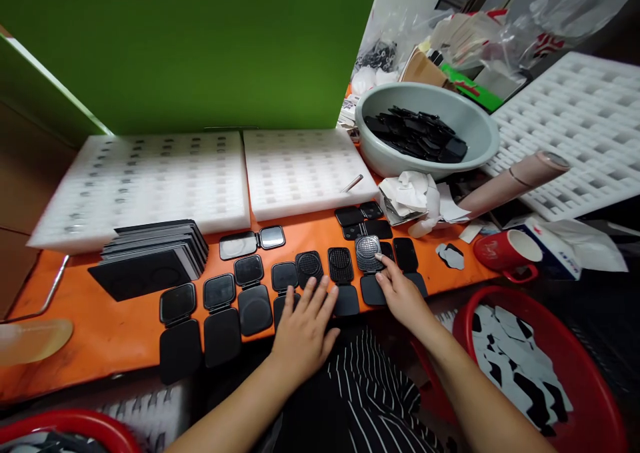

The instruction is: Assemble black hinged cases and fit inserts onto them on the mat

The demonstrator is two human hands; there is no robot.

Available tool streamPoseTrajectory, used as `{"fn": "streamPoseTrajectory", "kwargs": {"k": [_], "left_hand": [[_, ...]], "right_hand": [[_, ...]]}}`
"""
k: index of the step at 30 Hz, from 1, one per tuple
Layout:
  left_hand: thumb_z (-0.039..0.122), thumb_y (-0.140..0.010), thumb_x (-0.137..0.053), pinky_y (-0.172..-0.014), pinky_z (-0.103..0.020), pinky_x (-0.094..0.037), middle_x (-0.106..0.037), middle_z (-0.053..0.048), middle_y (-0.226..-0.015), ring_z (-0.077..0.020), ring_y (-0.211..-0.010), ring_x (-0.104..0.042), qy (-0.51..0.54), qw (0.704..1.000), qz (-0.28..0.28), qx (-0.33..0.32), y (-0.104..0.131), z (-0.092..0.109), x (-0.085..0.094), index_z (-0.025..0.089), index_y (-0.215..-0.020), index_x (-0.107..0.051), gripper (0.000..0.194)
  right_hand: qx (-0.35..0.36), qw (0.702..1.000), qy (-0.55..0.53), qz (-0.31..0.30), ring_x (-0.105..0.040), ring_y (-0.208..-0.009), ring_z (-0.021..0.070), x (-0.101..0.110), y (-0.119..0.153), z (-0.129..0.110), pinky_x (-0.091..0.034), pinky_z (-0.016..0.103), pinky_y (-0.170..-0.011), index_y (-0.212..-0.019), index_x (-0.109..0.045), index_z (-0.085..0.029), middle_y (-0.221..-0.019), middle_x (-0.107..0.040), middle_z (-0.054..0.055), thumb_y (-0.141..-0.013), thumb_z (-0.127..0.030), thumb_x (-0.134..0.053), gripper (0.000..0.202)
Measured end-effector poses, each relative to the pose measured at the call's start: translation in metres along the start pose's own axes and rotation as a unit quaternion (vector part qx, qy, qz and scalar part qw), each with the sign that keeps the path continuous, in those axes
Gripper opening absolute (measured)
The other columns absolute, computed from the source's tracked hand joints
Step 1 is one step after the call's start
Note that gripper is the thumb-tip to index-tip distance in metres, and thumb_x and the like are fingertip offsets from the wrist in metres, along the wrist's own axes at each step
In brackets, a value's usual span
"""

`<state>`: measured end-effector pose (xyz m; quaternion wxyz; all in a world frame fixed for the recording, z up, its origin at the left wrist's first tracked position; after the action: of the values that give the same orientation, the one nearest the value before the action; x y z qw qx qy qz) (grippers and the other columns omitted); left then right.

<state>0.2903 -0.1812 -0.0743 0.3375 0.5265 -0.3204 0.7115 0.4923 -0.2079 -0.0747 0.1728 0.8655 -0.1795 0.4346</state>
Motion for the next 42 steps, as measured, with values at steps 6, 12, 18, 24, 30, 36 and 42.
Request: {"fn": "streamPoseTrajectory", "kwargs": {"k": [6,12,18,24,30,36,42], "left_hand": [[0.034,-0.082,-0.052,-0.104,-0.063,-0.019,-0.027,-0.015,-0.148,-0.0353,-0.134,-0.027,-0.069,0.996,-0.026,0.055,0.036,-0.035,0.004,0.016,-0.142,-0.029,0.067],[0.024,-0.079,-0.054,-0.104,-0.063,-0.019,-0.032,-0.011,-0.147,-0.0329,-0.133,-0.03,-0.059,0.994,-0.041,0.084,0.041,-0.045,-0.005,0.021,-0.143,-0.027,0.069],[0.02,-0.076,-0.056,-0.107,-0.059,-0.02,-0.033,-0.016,-0.145,-0.0309,-0.132,-0.033,-0.041,0.993,-0.033,0.106,0.044,-0.05,0.004,0.013,-0.145,-0.018,0.079],[0.021,-0.076,-0.056,-0.104,-0.067,-0.011,-0.034,-0.012,-0.145,-0.0336,-0.133,-0.031,-0.004,0.991,-0.044,0.129,0.049,-0.057,0.005,0.025,-0.138,-0.037,0.066],[0.012,-0.084,-0.043,-0.107,-0.054,-0.024,-0.051,-0.008,-0.134,-0.027,-0.126,-0.043,0.24,0.948,0.12,0.169,0.057,-0.077,0.04,0.027,-0.13,-0.05,0.049],[0.042,-0.087,-0.051,-0.092,-0.043,-0.048,-0.071,-0.008,-0.098,-0.0243,-0.093,-0.067,0.738,0.496,0.223,0.4,0.071,-0.094,0.02,0.017,-0.108,-0.062,0.035],[0.034,-0.082,-0.064,-0.082,-0.031,-0.052,-0.073,-0.008,-0.083,-0.02,-0.082,-0.07,0.858,0.282,0.16,0.399,0.064,-0.062,0.005,0.015,-0.092,-0.066,0.022]], "right_hand": [[-0.001,0.999,0.014,-0.044,-0.063,-0.078,0.0235,-0.013,-0.005,0.003,-0.045,0.032,-0.067,-0.129,-0.047,-0.023,-0.089,-0.067,0.007,-0.087,-0.03,-0.038,0.043],[0.005,0.998,0.017,-0.054,-0.064,-0.088,0.0252,-0.018,-0.008,0.004,-0.047,0.032,-0.072,-0.126,-0.051,-0.025,-0.097,-0.069,0.008,-0.087,-0.029,-0.041,0.04],[0.013,0.998,0.051,-0.04,-0.065,-0.088,0.0266,-0.018,-0.006,0.013,-0.047,0.034,-0.071,-0.127,-0.049,-0.025,-0.098,-0.069,0.008,-0.087,-0.031,-0.042,0.042],[0.029,0.996,0.075,-0.033,-0.061,-0.099,0.0287,-0.021,-0.008,0.011,-0.048,0.038,-0.077,-0.125,-0.051,-0.021,-0.111,-0.062,0.011,-0.087,-0.037,-0.042,0.042],[0.054,0.995,0.086,0.003,-0.059,-0.097,0.0282,-0.014,-0.007,0.005,-0.049,0.04,-0.078,-0.115,-0.058,-0.02,-0.108,-0.058,0.011,-0.084,-0.039,-0.044,0.039],[0.072,0.992,-0.075,0.068,-0.06,-0.092,0.0246,-0.001,0.002,-0.037,-0.048,0.039,-0.08,-0.101,-0.064,-0.02,-0.101,-0.063,0.012,-0.086,-0.041,-0.044,0.033],[-0.018,0.87,-0.462,-0.172,-0.061,-0.06,0.014,-0.062,0.015,-0.096,-0.05,0.029,-0.055,-0.112,-0.06,-0.017,-0.087,-0.068,0.009,-0.082,-0.055,-0.05,0.049]]}}
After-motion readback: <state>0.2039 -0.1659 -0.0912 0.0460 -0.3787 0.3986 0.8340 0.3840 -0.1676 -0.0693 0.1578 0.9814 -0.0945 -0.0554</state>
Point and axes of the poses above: each hand's wrist, its own y-axis away from the middle knuckle, its own x-axis out of the back of the hand, z = x × y, the point moved 9 cm from there along -y, towards the middle knuckle
